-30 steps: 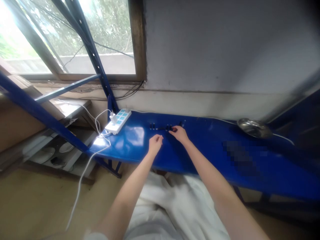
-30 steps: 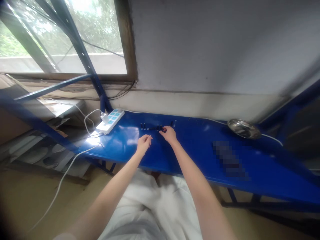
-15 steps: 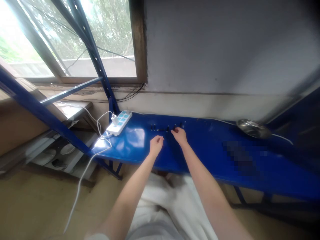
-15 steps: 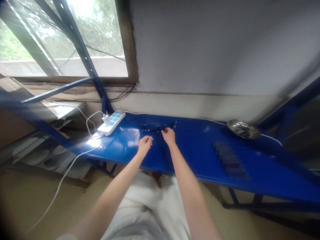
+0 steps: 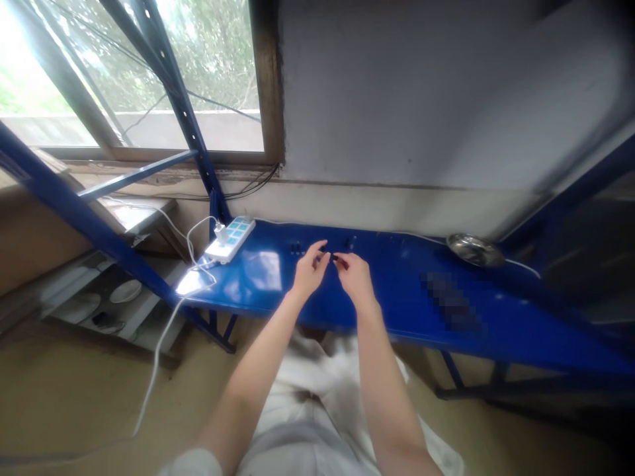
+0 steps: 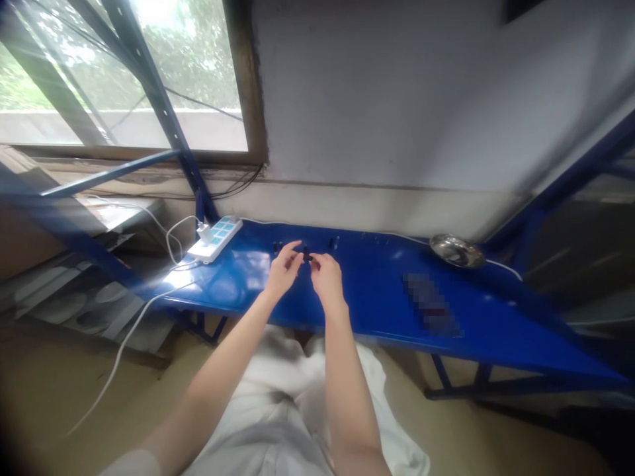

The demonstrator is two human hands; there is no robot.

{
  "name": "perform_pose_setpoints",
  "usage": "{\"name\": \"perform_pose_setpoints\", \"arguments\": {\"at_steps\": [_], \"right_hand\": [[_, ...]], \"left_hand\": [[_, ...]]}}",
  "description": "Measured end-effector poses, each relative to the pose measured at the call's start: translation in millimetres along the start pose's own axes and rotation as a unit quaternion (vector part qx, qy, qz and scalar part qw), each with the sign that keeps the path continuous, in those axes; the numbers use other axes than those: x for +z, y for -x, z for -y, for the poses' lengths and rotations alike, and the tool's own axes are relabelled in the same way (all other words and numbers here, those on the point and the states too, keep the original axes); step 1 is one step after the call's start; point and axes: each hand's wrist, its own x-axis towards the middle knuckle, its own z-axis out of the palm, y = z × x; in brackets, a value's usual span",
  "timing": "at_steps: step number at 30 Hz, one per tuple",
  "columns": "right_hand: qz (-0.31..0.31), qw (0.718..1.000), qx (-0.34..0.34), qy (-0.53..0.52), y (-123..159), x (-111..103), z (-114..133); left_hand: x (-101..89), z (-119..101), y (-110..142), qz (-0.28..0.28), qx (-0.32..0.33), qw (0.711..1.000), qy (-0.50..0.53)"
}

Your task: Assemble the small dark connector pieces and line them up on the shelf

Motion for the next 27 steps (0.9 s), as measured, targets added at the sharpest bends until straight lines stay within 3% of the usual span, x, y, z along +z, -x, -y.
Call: {"name": "perform_pose_setpoints", "arguments": {"at_steps": [4,9,14,19,27], "right_hand": [[-0.018,0.998,-0.003,-0.067,0,-2,11],[-0.029,0.963,0.106,-0.246,3,4,11],[-0.011,0.974,0.109,-0.199,5,5,14],[-0.038,0.971,0.106,-0.212,4,3,27],[-0.058,0.974,0.084,-0.200,6,0,42]], "left_hand": [[1.6,-11,6,-0.036,0.001,0.999,0.008],[-0.1,-18,13,-0.060,-0.024,0.997,0.051],[0.5,-30,15,-0.043,-0.026,0.997,0.059],[-2.7,-38,14,-0.057,-0.035,0.996,0.061],[-4.2,-31,10,-0.053,-0.021,0.998,0.029]]}}
